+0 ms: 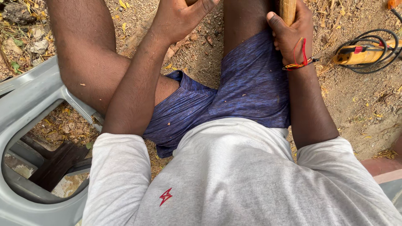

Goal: The person sits on a plastic chair outdoors and uses a wooden mallet to strike a chisel, carving a small cylindrical piece of wood held between their legs. The person repeatedly adjusts the wood and strikes it to shape the surface.

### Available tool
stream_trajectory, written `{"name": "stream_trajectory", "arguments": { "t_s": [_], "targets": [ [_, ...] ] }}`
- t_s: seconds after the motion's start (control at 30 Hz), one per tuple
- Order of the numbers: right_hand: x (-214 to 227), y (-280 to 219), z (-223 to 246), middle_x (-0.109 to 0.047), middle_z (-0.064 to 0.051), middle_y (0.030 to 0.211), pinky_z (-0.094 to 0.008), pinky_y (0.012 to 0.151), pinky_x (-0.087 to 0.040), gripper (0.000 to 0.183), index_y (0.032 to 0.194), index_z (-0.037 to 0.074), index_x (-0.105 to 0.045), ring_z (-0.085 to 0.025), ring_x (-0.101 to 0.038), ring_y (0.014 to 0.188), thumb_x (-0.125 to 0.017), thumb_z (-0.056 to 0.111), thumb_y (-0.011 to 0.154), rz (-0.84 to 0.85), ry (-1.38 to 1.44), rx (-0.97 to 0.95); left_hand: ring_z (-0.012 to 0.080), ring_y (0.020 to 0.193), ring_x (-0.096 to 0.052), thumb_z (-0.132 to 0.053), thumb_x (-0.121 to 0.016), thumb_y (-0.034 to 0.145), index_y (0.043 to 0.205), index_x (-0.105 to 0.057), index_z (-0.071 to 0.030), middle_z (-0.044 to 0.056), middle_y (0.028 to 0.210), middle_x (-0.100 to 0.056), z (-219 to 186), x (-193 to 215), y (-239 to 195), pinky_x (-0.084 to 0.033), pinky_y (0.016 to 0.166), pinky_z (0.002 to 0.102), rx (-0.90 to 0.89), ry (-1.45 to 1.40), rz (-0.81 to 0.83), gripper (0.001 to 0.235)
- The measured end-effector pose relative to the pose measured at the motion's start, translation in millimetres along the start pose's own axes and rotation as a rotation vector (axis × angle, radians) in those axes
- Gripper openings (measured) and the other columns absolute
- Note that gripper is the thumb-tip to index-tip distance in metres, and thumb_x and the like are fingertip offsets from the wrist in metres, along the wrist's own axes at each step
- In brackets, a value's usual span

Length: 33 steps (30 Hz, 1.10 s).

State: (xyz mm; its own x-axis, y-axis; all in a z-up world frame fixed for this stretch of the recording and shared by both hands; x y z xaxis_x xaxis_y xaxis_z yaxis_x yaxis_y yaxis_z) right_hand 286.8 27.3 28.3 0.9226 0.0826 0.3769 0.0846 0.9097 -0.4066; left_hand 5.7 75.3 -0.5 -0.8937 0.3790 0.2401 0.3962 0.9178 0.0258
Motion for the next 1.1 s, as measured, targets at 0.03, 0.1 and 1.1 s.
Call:
{"name": "stream_trajectory", "arguments": {
  "t_s": [0.03,0.1,1.1],
  "targets": [
    [-1,1,1,-0.057,0.001,0.074,-0.022,0.048,-0.044,0.027,0.123,0.004,-0.06,-0.006,-0.053,0.055,-0.076,0.017,0.106,0.006,0.005,-0.003,0.0079,0.047,-0.045,-0.047,-0.064,0.113,0.069,-0.053,-0.009,-0.002,0.053,-0.042,-6,6,-5,-0.032,0.043,0.027,0.001,-0.05,0.007,0.059],
    [-1,2,3,-0.057,0.001,0.075,-0.022,0.048,-0.044,0.028,0.126,0.004,-0.061,-0.006,-0.052,0.055,-0.076,0.018,0.106,0.017,0.02,0.002,0.0063,0.063,-0.057,-0.043,-0.062,0.115,0.087,-0.057,-0.007,-0.001,0.071,-0.053,-34,21,-18,-0.049,0.054,0.024,-0.145,-0.103,-0.054,0.046],
    [14,-39,175,-0.053,-0.003,0.075,-0.031,0.048,-0.043,0.029,0.089,0.009,-0.05,-0.014,-0.05,0.053,-0.071,0.023,0.102,0.343,1.207,0.609,0.0083,0.067,-0.049,-0.013,-0.07,0.105,0.086,-0.046,-0.01,0.001,0.079,-0.051,-59,31,-74,-0.045,0.06,0.026,-0.195,-0.136,-0.08,0.031]
  ]
}}
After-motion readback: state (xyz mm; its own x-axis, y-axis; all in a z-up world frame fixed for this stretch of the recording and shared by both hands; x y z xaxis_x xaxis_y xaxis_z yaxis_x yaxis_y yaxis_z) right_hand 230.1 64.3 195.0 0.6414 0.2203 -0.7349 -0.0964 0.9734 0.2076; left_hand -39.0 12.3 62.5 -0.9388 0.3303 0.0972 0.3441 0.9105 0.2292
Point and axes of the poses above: each hand's wrist, its own y-axis towards the middle knuckle, its own x-axis out of the back of the hand, z = x × y, the point moved 9 cm from there along y, towards the middle knuckle
